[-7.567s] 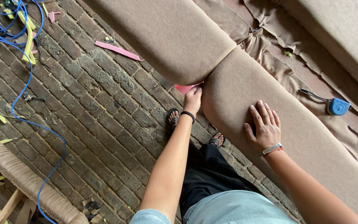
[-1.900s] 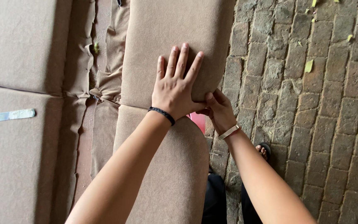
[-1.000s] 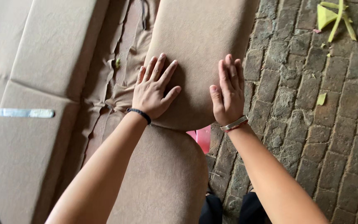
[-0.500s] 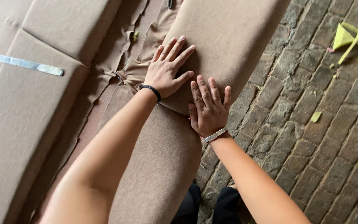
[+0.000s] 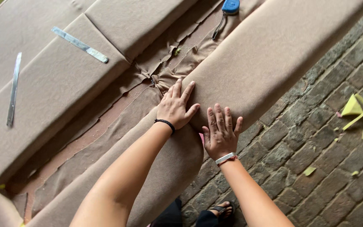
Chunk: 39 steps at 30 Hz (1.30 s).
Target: The person sits on the floor and trims tan upholstery fabric with shears, then uses a pneumatic staple gun to fasten the fabric over a foam-covered wooden panel, pressing the fabric flat by hand. They walk around the large upholstered piece, smooth and press the padded sections, and pick up a strip of scrap from the floor.
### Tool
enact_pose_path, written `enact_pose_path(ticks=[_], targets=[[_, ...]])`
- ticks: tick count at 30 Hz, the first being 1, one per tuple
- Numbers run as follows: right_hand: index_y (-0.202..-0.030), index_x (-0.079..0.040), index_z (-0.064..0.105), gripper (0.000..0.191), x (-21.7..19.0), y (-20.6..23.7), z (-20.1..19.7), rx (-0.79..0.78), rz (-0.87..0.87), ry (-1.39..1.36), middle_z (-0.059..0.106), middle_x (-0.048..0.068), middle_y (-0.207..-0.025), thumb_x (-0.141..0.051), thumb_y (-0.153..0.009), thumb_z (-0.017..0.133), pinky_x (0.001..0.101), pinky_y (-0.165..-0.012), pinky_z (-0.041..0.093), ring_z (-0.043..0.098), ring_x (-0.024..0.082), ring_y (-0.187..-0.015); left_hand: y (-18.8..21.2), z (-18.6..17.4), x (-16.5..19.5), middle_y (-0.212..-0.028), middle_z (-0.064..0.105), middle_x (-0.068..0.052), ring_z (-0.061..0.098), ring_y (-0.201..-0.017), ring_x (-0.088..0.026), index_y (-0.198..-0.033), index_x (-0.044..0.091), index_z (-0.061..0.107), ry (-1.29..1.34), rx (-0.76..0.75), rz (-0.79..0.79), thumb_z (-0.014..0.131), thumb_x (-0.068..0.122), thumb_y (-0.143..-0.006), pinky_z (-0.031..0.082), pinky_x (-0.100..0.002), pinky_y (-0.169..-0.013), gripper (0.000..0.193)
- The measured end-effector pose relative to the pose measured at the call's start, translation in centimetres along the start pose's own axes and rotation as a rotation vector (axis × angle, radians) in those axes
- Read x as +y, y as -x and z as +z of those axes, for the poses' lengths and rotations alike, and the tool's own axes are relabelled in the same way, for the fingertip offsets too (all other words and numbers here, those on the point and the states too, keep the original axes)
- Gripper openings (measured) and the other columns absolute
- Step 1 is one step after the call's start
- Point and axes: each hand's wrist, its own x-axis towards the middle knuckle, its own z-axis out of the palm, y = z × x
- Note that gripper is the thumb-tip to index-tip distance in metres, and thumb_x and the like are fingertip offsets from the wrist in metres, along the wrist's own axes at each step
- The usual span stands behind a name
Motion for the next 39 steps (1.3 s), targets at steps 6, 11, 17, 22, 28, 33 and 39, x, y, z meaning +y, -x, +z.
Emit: enact_pose_path(ticks=[6,11,17,22,28,33,39], targets=[[-0.161,-0.026,0.022,0.066,5.1,-2.9,-1.3,-0.203,-0.351,-0.047,0.021,0.008,-0.169,-0.057,-0.102,0.032,0.0557,-0.125,0.004,0.017,0.027,-0.156,-0.2,-0.3,-0.7,-0.161,0.031,-0.026,0.036,-0.144,-0.043,-0.160,0.025,0.033,0.035,0.021,0.018,0.053,0.060,-0.094,0.029,-0.048,-0.119,0.077],[-0.165,-0.027,0.009,0.075,13.8,-14.5,-1.8,-0.415,-0.235,0.099,0.005,0.005,-0.174,-0.067,-0.102,0.017,0.0555,-0.128,0.005,0.007,0.027,-0.158,-0.8,-0.8,-1.2,-0.161,0.028,-0.028,0.033,-0.144,-0.045,-0.160,0.025,0.032,0.029,0.002,0.004,0.049,0.059,-0.097,0.027,-0.050,-0.119,0.074],[-0.163,-0.030,0.002,0.082,14.9,-23.1,-0.4,-0.527,0.035,0.238,-0.006,0.000,-0.169,-0.072,-0.093,0.014,0.0536,-0.123,-0.003,-0.005,0.024,-0.155,-1.1,-1.7,-1.7,-0.161,0.027,-0.028,0.032,-0.145,-0.045,-0.159,0.025,0.032,0.066,-0.023,-0.005,0.049,0.060,-0.096,0.025,-0.049,-0.120,0.074],[-0.162,-0.023,-0.013,0.078,9.3,-22.3,-0.9,-0.485,-0.313,0.316,-0.015,0.003,-0.171,-0.062,-0.097,0.009,0.0532,-0.119,-0.003,-0.010,0.026,-0.150,-1.0,-1.9,-2.4,-0.160,0.031,-0.027,0.034,-0.145,-0.043,-0.159,0.013,0.031,0.137,0.020,0.008,0.054,0.060,-0.092,0.025,-0.050,-0.119,0.085],[-0.160,-0.020,-0.017,0.074,0.7,-15.4,-3.0,-0.872,-0.372,0.418,-0.018,0.007,-0.171,-0.056,-0.105,0.016,0.0540,-0.124,-0.006,-0.014,0.029,-0.156,-0.9,-1.9,-2.6,-0.160,0.032,-0.026,0.034,-0.146,-0.042,-0.158,0.005,0.030,0.225,0.067,0.041,0.060,0.050,-0.085,0.026,-0.049,-0.120,0.090],[-0.160,-0.014,0.008,0.078,-2.2,-10.9,-3.9,-0.593,-0.336,0.138,0.001,0.008,-0.169,-0.056,-0.097,0.029,0.0575,-0.121,-0.004,-0.003,0.031,-0.155,-0.9,-2.0,-2.3,-0.161,0.032,-0.025,0.034,-0.147,-0.041,-0.158,0.007,0.031,0.223,0.040,0.011,0.059,0.046,-0.090,0.025,-0.049,-0.121,0.084],[-0.159,-0.012,0.017,0.081,-2.4,-10.0,-4.8,-0.557,-0.289,0.084,0.008,0.009,-0.168,-0.056,-0.095,0.040,0.0569,-0.121,-0.003,0.002,0.030,-0.155,-0.9,-2.7,-1.7,-0.162,0.030,-0.023,0.031,-0.149,-0.038,-0.159,0.009,0.030,0.223,-0.027,-0.018,0.060,0.044,-0.090,0.023,-0.047,-0.122,0.083]])
